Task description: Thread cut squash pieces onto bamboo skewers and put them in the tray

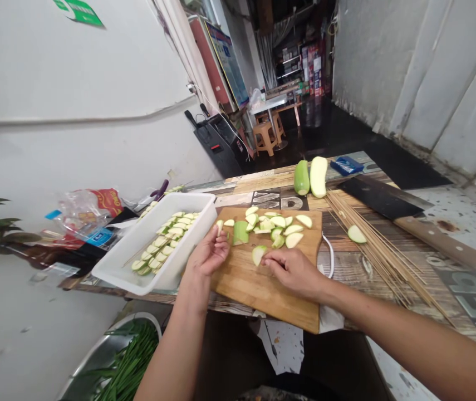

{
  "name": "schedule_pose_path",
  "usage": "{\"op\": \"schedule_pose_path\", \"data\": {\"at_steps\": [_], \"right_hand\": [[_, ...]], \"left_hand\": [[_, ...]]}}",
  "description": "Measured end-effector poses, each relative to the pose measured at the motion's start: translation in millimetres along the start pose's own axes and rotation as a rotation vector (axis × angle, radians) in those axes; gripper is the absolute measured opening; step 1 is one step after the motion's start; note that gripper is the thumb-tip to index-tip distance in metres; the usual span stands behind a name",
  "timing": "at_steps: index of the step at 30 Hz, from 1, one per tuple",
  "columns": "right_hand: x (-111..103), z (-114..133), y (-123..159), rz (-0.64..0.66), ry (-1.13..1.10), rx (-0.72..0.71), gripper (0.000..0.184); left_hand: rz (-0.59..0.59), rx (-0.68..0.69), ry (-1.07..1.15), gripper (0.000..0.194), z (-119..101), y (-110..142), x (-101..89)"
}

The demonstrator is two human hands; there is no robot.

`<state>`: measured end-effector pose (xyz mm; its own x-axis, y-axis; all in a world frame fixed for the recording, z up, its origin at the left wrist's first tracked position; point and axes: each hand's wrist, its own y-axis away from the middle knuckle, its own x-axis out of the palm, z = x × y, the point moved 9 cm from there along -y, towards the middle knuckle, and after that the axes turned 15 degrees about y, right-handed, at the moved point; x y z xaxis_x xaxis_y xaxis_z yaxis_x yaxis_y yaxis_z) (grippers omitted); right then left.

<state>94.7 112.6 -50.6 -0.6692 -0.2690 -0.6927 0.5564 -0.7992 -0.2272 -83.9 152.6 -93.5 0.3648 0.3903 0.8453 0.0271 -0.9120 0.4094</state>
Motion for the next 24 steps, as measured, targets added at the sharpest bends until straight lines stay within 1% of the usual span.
{"op": "schedule_pose_path", "data": {"at_steps": [2,6,15,24], "right_hand": [[0.2,0.0,0.1,0.012,0.012,0.008,0.026],[-0.1,0.4,0.0,0.021,0.036,0.012,0.027],[0.2,1.7,0.0,0.019,0.029,0.002,0.027],[0.3,0.4,-0.7,0.018,0.033,0.004,0.027]], "left_hand": [[-0.010,-0.038,0.016,0.010,2.7,0.0,0.0],[0.012,-0.071,0.043,0.010,5.4,3.1,4.5],[-0.021,-0.016,0.091,0.009,3.6,6.6,7.1],[-0.027,0.026,0.046,0.008,2.2,6.5,6.5]]}}
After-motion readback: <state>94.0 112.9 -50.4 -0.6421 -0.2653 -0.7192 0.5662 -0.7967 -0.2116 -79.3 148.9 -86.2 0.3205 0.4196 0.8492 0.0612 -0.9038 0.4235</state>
